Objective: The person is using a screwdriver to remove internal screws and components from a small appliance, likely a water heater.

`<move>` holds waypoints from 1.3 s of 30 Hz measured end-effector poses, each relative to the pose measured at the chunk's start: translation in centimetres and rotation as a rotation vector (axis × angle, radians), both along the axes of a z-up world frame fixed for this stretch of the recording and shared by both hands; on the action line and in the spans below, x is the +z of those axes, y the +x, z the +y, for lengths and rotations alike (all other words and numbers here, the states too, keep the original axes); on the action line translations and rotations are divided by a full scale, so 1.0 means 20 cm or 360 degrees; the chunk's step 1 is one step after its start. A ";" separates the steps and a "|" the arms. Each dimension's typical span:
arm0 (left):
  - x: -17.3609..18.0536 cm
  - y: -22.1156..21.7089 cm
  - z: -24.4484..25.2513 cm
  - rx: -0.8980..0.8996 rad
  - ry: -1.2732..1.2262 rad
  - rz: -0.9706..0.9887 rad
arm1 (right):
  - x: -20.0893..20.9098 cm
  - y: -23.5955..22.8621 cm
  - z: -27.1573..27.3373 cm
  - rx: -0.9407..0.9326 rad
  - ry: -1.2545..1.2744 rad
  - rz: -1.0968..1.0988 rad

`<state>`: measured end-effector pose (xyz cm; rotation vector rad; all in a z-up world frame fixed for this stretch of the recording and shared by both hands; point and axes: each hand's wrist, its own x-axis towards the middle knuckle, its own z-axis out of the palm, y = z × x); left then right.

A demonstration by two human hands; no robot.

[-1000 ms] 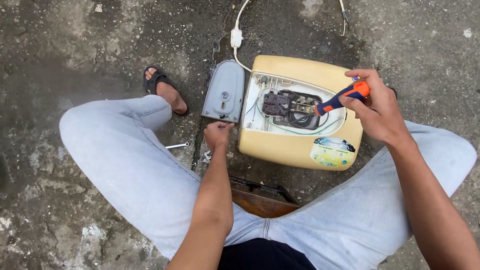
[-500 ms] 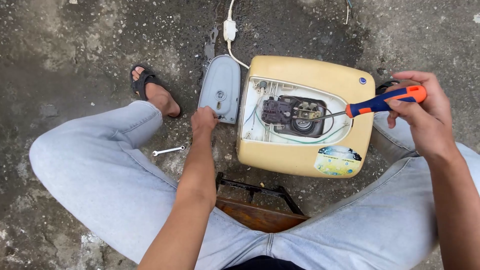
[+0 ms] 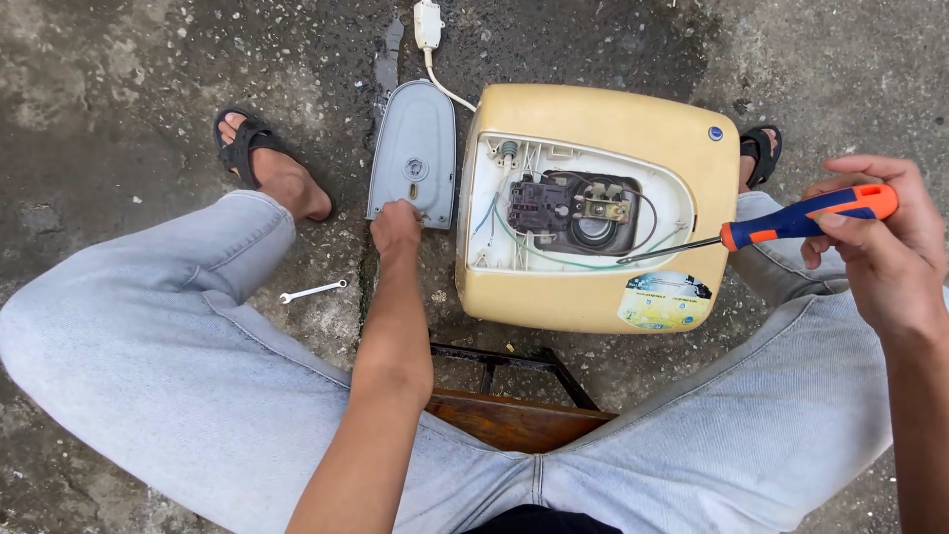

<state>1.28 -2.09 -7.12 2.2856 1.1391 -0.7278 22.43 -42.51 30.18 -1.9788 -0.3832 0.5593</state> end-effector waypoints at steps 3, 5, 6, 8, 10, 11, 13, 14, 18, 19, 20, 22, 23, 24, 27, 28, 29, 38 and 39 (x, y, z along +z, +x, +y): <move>0.08 -0.06 0.05 0.0374 -0.0330 -0.0094 | 0.02 -0.01 -0.02 -0.0010 -0.0013 0.0007; 0.15 -0.12 0.06 0.0582 -0.0390 -0.0136 | 0.05 -0.03 -0.04 0.0009 -0.0033 -0.0002; 0.19 -0.16 0.06 0.0793 -0.0447 -0.0173 | 0.06 -0.05 -0.05 0.0033 -0.0052 -0.0006; 0.05 -0.27 0.13 0.0905 -0.0377 -0.0164 | 0.06 -0.06 -0.07 -0.0018 -0.0027 0.0028; -0.01 -0.31 0.18 0.1019 -0.0310 -0.0152 | 0.06 -0.07 -0.10 -0.0066 -0.0009 0.0063; 0.01 -0.29 0.22 0.1008 -0.0257 -0.0238 | 0.06 -0.07 -0.09 -0.0083 0.0025 0.0067; 0.07 -0.20 0.31 0.0991 -0.0201 -0.0332 | 0.03 -0.05 -0.06 -0.0103 0.0066 0.0065; 0.10 -0.13 0.36 0.0762 -0.0178 -0.0472 | 0.02 -0.04 -0.04 -0.0080 0.0117 0.0005; 0.70 0.20 0.45 -0.0106 -0.0178 -0.0588 | 0.05 -0.02 0.15 0.0132 0.0029 -0.0359; 0.85 0.26 0.43 -0.0120 -0.0180 -0.0594 | 0.07 -0.04 0.20 0.0117 0.0029 -0.0366; 1.00 0.32 0.41 -0.0397 -0.0174 -0.0573 | 0.10 -0.06 0.25 0.0153 -0.0083 -0.0478; 1.22 0.42 0.37 -0.0669 -0.0164 -0.0551 | 0.11 -0.05 0.33 0.0193 -0.0196 -0.0590; 1.30 0.43 0.34 -0.0904 -0.0084 -0.0575 | 0.10 -0.06 0.35 0.0258 -0.0268 -0.0728; 1.38 0.46 0.32 -0.1139 -0.0005 -0.0597 | 0.08 -0.06 0.38 0.0326 -0.0341 -0.0865; 1.70 0.41 0.11 -0.1202 -0.0236 -0.0456 | 0.00 -0.07 0.45 0.0373 -0.0395 -0.0783; 1.72 0.40 0.08 -0.1215 -0.0225 -0.0462 | -0.01 -0.05 0.47 0.0358 -0.0390 -0.0794; 1.72 0.38 0.03 -0.1211 -0.0195 -0.0445 | -0.02 -0.06 0.48 0.0376 -0.0387 -0.0741; 1.72 0.37 -0.12 -0.1201 -0.0233 -0.0269 | -0.06 -0.07 0.47 0.0419 -0.0390 -0.0718; 1.71 0.38 -0.11 -0.1216 -0.0166 -0.0278 | -0.06 -0.06 0.48 0.0429 -0.0371 -0.0741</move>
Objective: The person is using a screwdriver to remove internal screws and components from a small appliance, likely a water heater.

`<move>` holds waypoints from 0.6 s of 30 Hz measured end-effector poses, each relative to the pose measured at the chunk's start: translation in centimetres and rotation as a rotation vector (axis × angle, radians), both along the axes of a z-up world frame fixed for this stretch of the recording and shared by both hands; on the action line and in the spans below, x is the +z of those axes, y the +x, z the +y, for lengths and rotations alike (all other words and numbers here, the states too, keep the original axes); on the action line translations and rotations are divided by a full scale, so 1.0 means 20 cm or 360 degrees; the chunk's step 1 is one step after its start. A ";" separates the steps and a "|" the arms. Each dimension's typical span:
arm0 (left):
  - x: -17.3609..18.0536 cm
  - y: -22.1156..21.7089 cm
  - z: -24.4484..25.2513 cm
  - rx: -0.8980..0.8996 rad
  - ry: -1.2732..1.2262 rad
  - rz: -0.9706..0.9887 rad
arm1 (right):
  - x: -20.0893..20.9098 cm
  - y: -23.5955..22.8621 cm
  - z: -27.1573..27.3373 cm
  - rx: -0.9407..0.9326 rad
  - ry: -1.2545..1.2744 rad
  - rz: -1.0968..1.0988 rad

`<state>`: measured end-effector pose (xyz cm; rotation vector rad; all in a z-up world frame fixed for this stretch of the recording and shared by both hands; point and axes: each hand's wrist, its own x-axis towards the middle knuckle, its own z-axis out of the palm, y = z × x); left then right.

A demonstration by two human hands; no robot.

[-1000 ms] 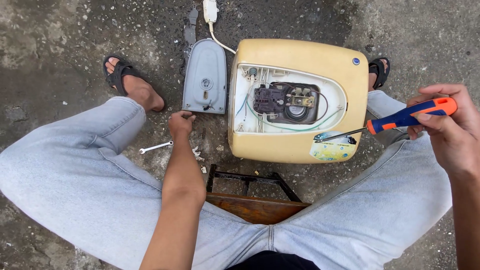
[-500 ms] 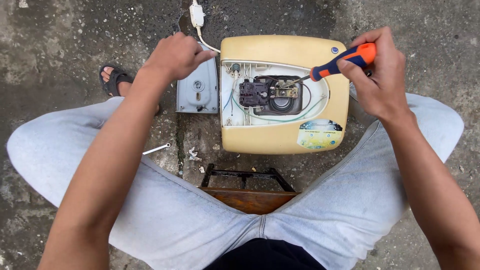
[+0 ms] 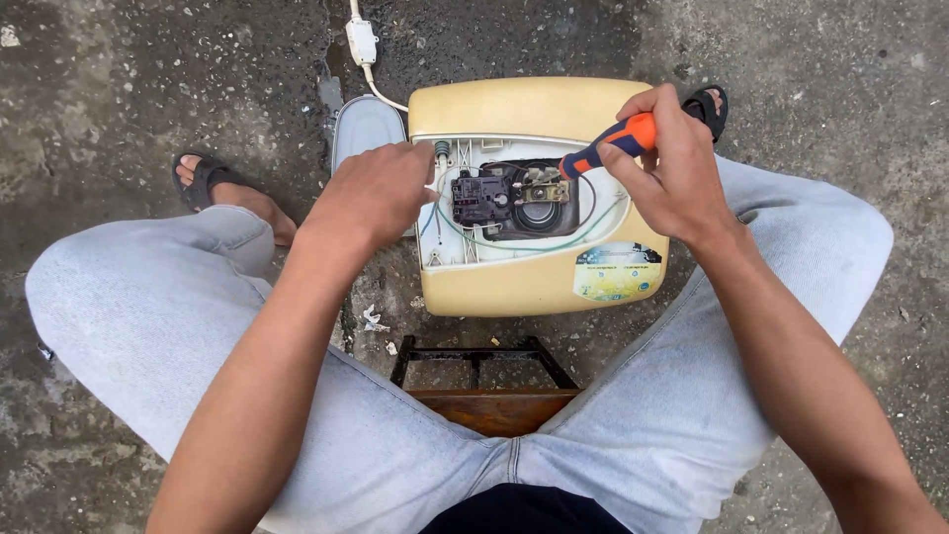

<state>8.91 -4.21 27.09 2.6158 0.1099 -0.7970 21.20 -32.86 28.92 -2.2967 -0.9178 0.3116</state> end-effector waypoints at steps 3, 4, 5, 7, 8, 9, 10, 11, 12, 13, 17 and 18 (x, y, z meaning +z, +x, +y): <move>0.03 0.01 0.00 0.0030 -0.0022 0.0111 | -0.01 0.00 -0.01 -0.0012 0.0019 0.0010; 0.01 0.01 0.00 0.0027 -0.0024 0.0113 | -0.02 0.01 -0.02 -0.0015 0.0017 0.0012; 0.00 0.01 0.00 0.0013 -0.0027 0.0167 | -0.02 0.01 -0.03 -0.0023 0.0024 -0.0002; -0.02 0.01 0.00 0.0000 -0.0027 0.0217 | -0.02 0.01 -0.04 -0.0030 0.0034 -0.0019; -0.02 0.00 0.00 -0.0034 -0.0006 0.0236 | -0.03 0.01 -0.04 -0.0060 0.0048 0.0008; -0.03 0.00 -0.01 -0.0067 0.0016 0.0256 | -0.03 0.01 -0.04 -0.0091 0.0063 0.0034; -0.01 0.00 -0.01 -0.0076 0.0024 0.0255 | -0.03 0.02 -0.05 -0.0100 0.0070 0.0033; 0.00 0.00 -0.01 -0.0077 0.0016 0.0270 | -0.03 0.02 -0.05 -0.0094 0.0083 0.0016; 0.00 -0.01 -0.02 -0.0075 0.0001 0.0295 | -0.04 0.01 -0.06 -0.0085 0.0089 0.0008; -0.01 -0.01 -0.02 -0.0081 0.0003 0.0305 | -0.05 0.01 -0.06 -0.0090 0.0090 0.0018; -0.04 -0.01 -0.01 -0.0091 0.0041 0.0302 | -0.06 0.00 -0.08 -0.0105 0.0123 -0.0028; -0.04 -0.01 -0.01 -0.0103 0.0063 0.0308 | -0.06 0.00 -0.08 -0.0120 0.0131 -0.0023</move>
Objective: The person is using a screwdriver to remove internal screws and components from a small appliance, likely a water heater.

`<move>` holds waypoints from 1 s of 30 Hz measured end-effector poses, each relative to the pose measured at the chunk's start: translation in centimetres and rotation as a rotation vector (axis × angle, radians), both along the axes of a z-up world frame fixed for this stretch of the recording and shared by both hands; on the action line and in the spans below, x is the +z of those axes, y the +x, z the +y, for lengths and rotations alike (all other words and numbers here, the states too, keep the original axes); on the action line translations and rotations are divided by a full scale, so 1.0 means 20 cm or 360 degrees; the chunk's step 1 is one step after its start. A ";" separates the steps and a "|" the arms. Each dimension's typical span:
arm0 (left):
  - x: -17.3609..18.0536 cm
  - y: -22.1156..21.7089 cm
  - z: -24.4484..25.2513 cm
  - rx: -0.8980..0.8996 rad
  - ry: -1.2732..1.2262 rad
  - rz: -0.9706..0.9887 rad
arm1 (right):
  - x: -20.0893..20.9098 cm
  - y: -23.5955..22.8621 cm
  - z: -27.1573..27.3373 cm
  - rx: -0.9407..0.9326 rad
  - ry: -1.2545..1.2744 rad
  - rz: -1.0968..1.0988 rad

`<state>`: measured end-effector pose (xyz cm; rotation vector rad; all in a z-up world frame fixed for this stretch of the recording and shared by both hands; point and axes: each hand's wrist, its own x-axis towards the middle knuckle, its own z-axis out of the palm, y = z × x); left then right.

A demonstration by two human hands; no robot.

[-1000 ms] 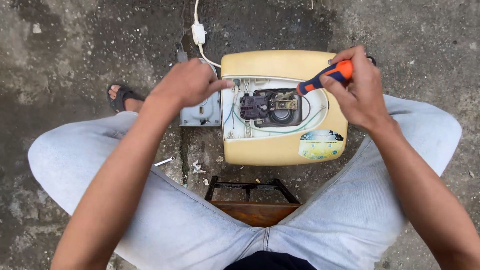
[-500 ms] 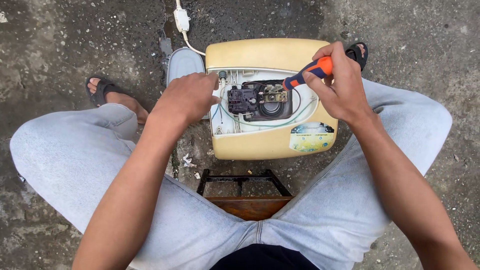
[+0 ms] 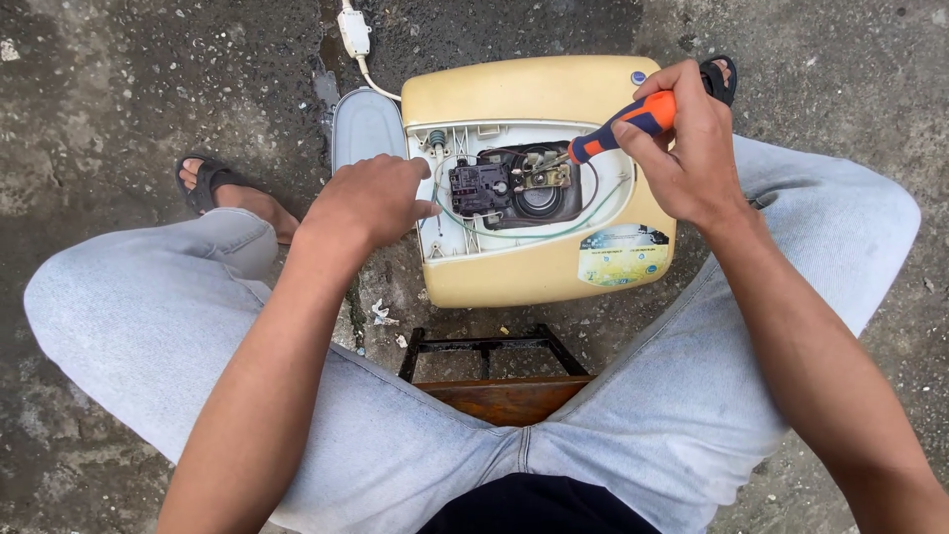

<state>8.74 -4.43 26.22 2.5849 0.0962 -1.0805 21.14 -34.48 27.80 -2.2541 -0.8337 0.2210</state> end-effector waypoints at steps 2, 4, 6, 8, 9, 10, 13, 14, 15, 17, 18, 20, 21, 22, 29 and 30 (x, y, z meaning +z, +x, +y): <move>0.01 0.00 -0.01 0.0009 -0.0017 0.0014 | 0.00 0.00 0.00 -0.0006 0.0010 -0.0004; 0.02 0.00 -0.02 0.0027 -0.0037 0.0029 | 0.00 -0.01 0.00 -0.0002 0.0018 -0.0007; 0.03 0.01 -0.02 0.0032 -0.0033 0.0062 | 0.00 -0.01 0.00 0.0023 0.0006 -0.0001; 0.01 0.00 -0.02 0.0021 -0.0011 0.0050 | 0.01 -0.01 0.00 0.0028 0.0008 -0.0010; 0.01 0.00 -0.01 0.0006 0.0010 0.0034 | 0.02 -0.01 0.00 0.0030 0.0010 -0.0021; 0.01 0.00 -0.01 0.0004 0.0009 0.0035 | 0.01 -0.01 0.00 0.0028 0.0009 -0.0021; 0.01 0.00 -0.01 0.0006 0.0020 0.0049 | 0.01 0.00 0.00 0.0010 0.0014 -0.0012; 0.00 0.00 -0.01 -0.0002 0.0018 0.0051 | 0.01 0.00 0.00 0.0015 0.0018 -0.0012; 0.00 0.00 -0.01 -0.0009 0.0017 0.0052 | 0.01 0.00 0.00 0.0020 0.0021 -0.0012; 0.04 0.00 -0.03 0.0011 0.0012 0.0073 | 0.01 -0.01 0.00 0.0028 0.0027 -0.0023; 0.06 0.00 -0.03 0.0030 0.0007 0.0085 | 0.01 0.00 0.00 0.0034 0.0032 -0.0042; 0.03 0.00 -0.03 0.0018 0.0017 0.0080 | 0.00 -0.01 0.00 0.0036 0.0041 -0.0052; 0.01 0.01 -0.02 0.0002 0.0031 0.0073 | 0.00 -0.01 0.00 0.0033 0.0052 -0.0064; 0.02 0.01 -0.02 0.0004 0.0033 0.0067 | 0.01 -0.01 0.00 0.0035 0.0055 -0.0069; 0.01 0.01 -0.03 -0.0006 0.0031 0.0071 | -0.01 -0.02 0.00 0.0054 0.0067 -0.0085; 0.00 0.00 -0.03 -0.0011 0.0031 0.0062 | -0.01 -0.01 0.00 0.0065 0.0067 -0.0091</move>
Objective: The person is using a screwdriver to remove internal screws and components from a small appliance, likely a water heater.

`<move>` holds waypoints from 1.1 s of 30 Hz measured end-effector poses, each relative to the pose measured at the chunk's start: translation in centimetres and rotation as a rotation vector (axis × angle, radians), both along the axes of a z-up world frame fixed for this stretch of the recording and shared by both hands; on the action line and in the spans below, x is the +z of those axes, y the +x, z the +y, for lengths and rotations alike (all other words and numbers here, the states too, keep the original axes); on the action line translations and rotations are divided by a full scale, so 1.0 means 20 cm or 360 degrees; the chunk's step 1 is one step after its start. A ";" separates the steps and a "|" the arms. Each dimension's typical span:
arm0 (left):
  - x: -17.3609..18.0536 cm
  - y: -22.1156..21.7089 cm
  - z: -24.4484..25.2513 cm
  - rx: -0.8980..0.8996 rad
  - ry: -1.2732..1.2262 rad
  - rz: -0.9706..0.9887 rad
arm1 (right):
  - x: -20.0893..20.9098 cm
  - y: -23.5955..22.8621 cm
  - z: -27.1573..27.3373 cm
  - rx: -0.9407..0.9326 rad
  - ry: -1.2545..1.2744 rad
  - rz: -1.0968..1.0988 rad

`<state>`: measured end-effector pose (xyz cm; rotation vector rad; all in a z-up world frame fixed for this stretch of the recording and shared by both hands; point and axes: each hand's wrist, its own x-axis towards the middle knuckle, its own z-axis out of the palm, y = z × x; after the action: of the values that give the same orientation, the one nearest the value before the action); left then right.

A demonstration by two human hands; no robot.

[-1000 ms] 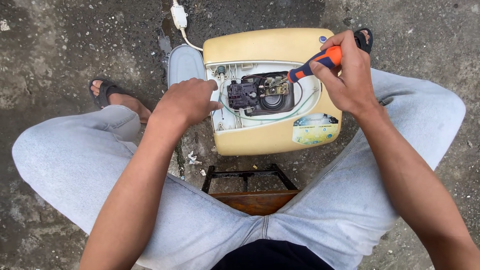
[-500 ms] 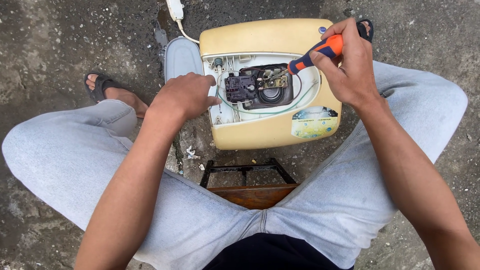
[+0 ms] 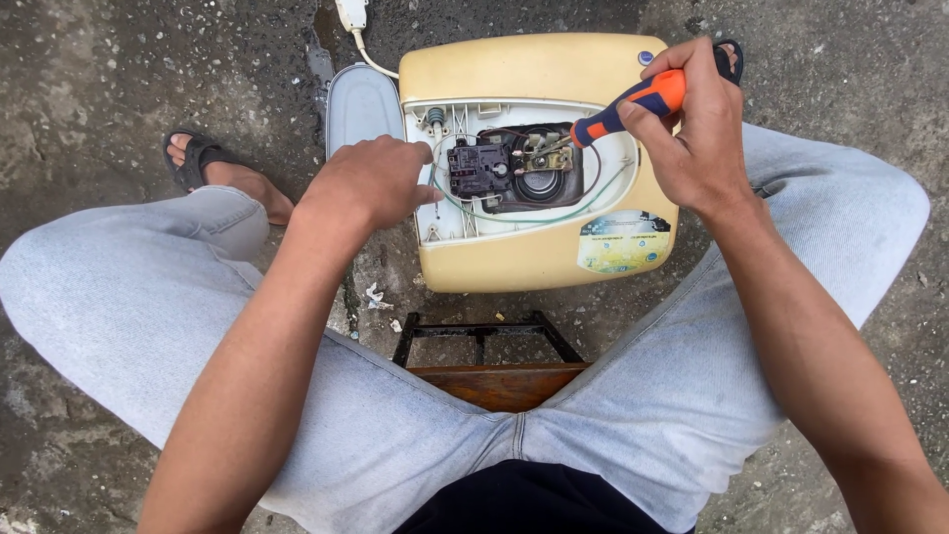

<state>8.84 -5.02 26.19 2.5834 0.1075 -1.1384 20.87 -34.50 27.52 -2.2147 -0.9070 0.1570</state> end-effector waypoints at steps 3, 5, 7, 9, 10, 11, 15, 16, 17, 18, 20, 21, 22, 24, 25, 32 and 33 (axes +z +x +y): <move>0.03 0.00 0.00 0.0023 -0.0006 0.0003 | 0.00 0.00 0.00 0.0005 -0.0006 -0.0007; 0.01 0.00 0.01 0.0021 -0.0004 -0.0013 | 0.00 0.00 -0.01 -0.0005 -0.0007 -0.0006; 0.00 -0.01 0.02 0.0017 -0.0008 -0.0029 | -0.01 0.01 -0.01 -0.0017 -0.0013 -0.0005; -0.02 -0.01 0.02 0.0003 0.0002 -0.0049 | -0.02 0.02 -0.02 -0.0091 -0.0026 0.0015; -0.01 -0.01 0.02 0.0002 0.0001 -0.0049 | -0.02 0.02 -0.02 -0.0092 -0.0027 0.0015; 0.00 -0.01 0.02 0.0018 -0.0010 -0.0049 | -0.02 0.02 -0.03 -0.0104 -0.0036 0.0008; -0.01 -0.01 0.03 0.0036 -0.0001 -0.0039 | -0.04 0.03 -0.04 -0.0130 -0.0060 -0.0033; -0.01 -0.02 0.03 0.0038 0.0003 -0.0036 | -0.04 0.03 -0.04 -0.0127 -0.0055 -0.0029; -0.01 -0.02 0.04 0.0042 0.0003 -0.0042 | -0.04 0.03 -0.04 -0.0126 -0.0054 -0.0015; -0.01 -0.02 0.04 0.0043 -0.0002 -0.0048 | -0.04 0.03 -0.05 -0.0127 -0.0058 -0.0002; -0.02 -0.02 0.04 0.0038 -0.0001 -0.0070 | -0.04 0.03 -0.05 -0.0139 -0.0062 0.0005; -0.02 -0.02 0.05 0.0032 0.0001 -0.0094 | -0.04 0.04 -0.05 -0.0152 -0.0065 0.0010; -0.01 -0.02 0.04 0.0030 0.0001 -0.0092 | -0.05 0.04 -0.05 -0.0153 -0.0065 0.0012; 0.00 -0.02 0.04 0.0077 -0.0017 -0.0066 | -0.06 0.05 -0.06 -0.0171 -0.0047 0.0030; 0.00 -0.02 0.04 0.0077 -0.0016 -0.0063 | -0.07 0.05 -0.06 -0.0171 -0.0046 0.0034; 0.00 -0.02 0.04 0.0048 -0.0004 -0.0073 | -0.05 0.04 -0.05 -0.0273 -0.0042 0.0097; 0.00 -0.02 0.04 0.0040 0.0002 -0.0081 | -0.05 0.04 -0.05 -0.0300 -0.0040 0.0109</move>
<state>8.38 -4.20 26.20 2.6027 0.1289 -1.0633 21.66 -35.59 26.57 -2.2893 -0.6586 0.1549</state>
